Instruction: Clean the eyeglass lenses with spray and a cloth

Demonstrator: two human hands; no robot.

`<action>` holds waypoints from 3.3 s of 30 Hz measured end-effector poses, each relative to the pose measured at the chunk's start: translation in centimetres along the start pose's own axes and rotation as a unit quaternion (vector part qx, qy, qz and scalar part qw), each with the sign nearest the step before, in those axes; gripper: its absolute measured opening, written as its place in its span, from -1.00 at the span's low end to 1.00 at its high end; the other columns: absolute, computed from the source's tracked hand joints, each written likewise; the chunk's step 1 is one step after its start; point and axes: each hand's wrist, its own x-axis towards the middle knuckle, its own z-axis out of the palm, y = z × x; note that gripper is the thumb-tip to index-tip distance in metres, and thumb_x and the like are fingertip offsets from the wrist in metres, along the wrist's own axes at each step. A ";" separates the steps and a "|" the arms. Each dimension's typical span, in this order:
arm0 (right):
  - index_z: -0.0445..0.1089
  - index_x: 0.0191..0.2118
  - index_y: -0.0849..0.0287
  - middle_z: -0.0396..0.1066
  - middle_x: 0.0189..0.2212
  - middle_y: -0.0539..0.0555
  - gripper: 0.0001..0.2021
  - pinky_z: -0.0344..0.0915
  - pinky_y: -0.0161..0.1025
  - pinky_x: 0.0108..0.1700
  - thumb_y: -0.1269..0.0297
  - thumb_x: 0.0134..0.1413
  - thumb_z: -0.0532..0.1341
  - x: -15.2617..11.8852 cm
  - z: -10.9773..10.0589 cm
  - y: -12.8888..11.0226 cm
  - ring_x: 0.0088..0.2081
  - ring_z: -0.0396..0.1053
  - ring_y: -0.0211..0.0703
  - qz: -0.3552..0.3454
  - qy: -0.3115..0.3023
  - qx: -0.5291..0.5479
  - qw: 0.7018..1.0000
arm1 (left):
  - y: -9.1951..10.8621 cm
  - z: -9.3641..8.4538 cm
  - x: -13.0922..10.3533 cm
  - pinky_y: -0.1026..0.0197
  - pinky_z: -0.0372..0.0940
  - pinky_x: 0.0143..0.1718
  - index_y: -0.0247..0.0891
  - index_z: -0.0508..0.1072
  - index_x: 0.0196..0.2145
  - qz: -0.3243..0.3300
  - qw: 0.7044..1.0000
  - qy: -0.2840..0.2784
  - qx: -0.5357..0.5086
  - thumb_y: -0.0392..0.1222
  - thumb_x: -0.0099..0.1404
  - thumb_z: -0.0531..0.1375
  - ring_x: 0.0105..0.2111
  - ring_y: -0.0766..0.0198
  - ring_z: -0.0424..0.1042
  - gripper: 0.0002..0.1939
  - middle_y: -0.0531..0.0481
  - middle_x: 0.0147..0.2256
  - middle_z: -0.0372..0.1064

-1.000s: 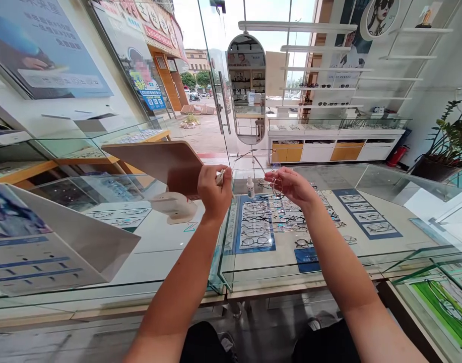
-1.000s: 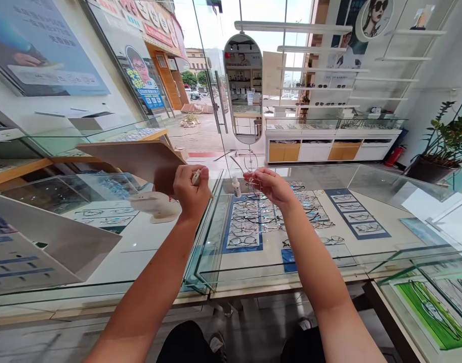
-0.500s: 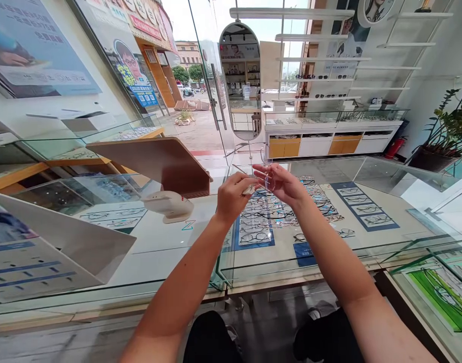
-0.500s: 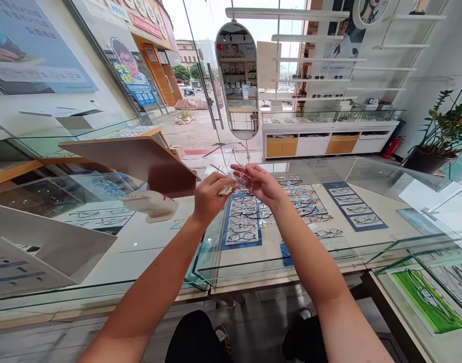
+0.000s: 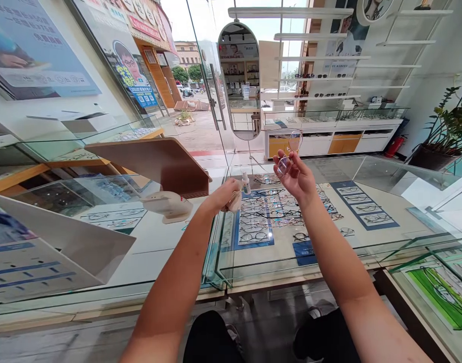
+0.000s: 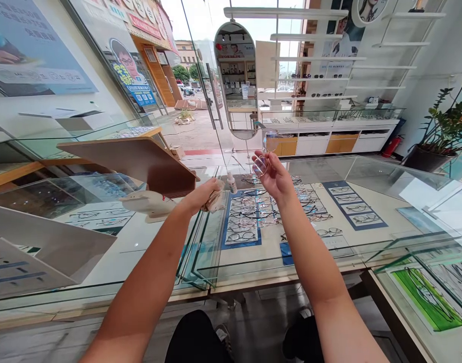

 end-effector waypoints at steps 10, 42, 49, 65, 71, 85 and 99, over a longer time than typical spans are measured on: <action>0.56 -0.20 -0.10 0.68 0.13 -0.04 -0.58 0.55 0.00 0.28 -0.15 -0.03 0.65 0.1 -0.1 0.4 0.34 0.51 0.06 0.018 -0.002 0.031 0.999 | -3.0 0.4 1.1 0.13 0.41 -0.34 -0.15 0.52 -0.05 -0.236 0.966 -0.097 0.048 -0.11 0.24 0.45 -0.34 0.04 0.62 -0.65 -0.08 -0.29 0.64; 0.53 -0.26 -0.06 0.72 -0.05 -0.02 -0.47 0.56 -0.08 0.19 -0.19 -0.21 0.71 -0.7 1.8 1.9 0.23 0.59 0.04 0.042 -0.027 -0.004 0.999 | -3.2 4.3 2.8 -0.08 0.37 0.13 -0.11 0.32 -0.07 0.006 0.990 0.135 0.051 -0.07 0.44 0.26 0.02 0.00 0.56 -0.79 -0.14 -0.02 0.60; 0.62 -0.33 -0.03 0.73 -0.16 0.01 -0.57 0.55 -0.13 0.15 -0.14 -0.17 0.72 -1.4 2.5 1.6 0.05 0.63 -0.06 0.033 -0.033 -0.078 0.996 | 0.8 1.9 0.7 0.26 0.14 -0.53 -0.09 0.30 -0.11 -0.001 0.953 -0.026 -0.303 0.06 0.14 0.42 -0.37 0.23 0.42 -0.52 0.07 -0.32 0.36; 0.69 -0.35 0.05 0.68 -0.30 0.06 -0.54 0.51 -0.16 -0.12 -0.22 -0.13 0.67 -2.6 4.4 4.0 -0.22 0.54 -0.14 0.076 -0.100 -0.221 0.967 | 1.5 2.4 0.1 0.18 0.22 -0.43 -0.16 0.40 -0.43 0.100 0.974 0.086 -0.185 0.62 0.31 0.21 -0.41 0.24 0.25 -0.28 -0.01 -0.40 0.28; 0.68 -0.36 0.04 0.66 -0.32 0.04 -0.55 0.52 -0.17 -0.11 -0.21 -0.15 0.68 -2.8 4.6 4.1 -0.22 0.56 -0.14 0.086 -0.106 -0.210 0.968 | 1.1 2.5 -0.1 0.17 0.19 -0.36 -0.15 0.36 -0.40 0.123 0.977 0.129 -0.115 0.56 0.39 0.18 -0.40 0.23 0.16 -0.33 0.04 -0.40 0.21; 0.65 -0.32 0.06 0.71 -0.22 0.06 -0.53 0.59 -0.21 -0.09 -0.18 -0.15 0.71 -2.5 4.2 4.4 -0.18 0.63 -0.17 0.110 -0.085 -0.126 0.982 | 1.7 2.5 -0.5 0.14 0.23 -0.29 -0.15 0.36 -0.36 0.146 0.976 0.134 -0.092 0.45 0.49 0.11 -0.36 0.21 0.23 -0.41 0.02 -0.37 0.26; 0.61 -0.29 0.05 0.70 -0.16 0.04 -0.48 0.60 -0.24 -0.08 -0.14 -0.23 0.75 -1.7 3.3 4.5 -0.16 0.61 -0.17 0.101 -0.024 -0.021 0.994 | 2.5 3.0 -1.5 -0.02 0.29 -0.08 -0.12 0.37 -0.34 0.245 0.961 0.107 0.066 0.40 0.44 0.18 -0.23 0.05 0.33 -0.48 -0.05 -0.33 0.39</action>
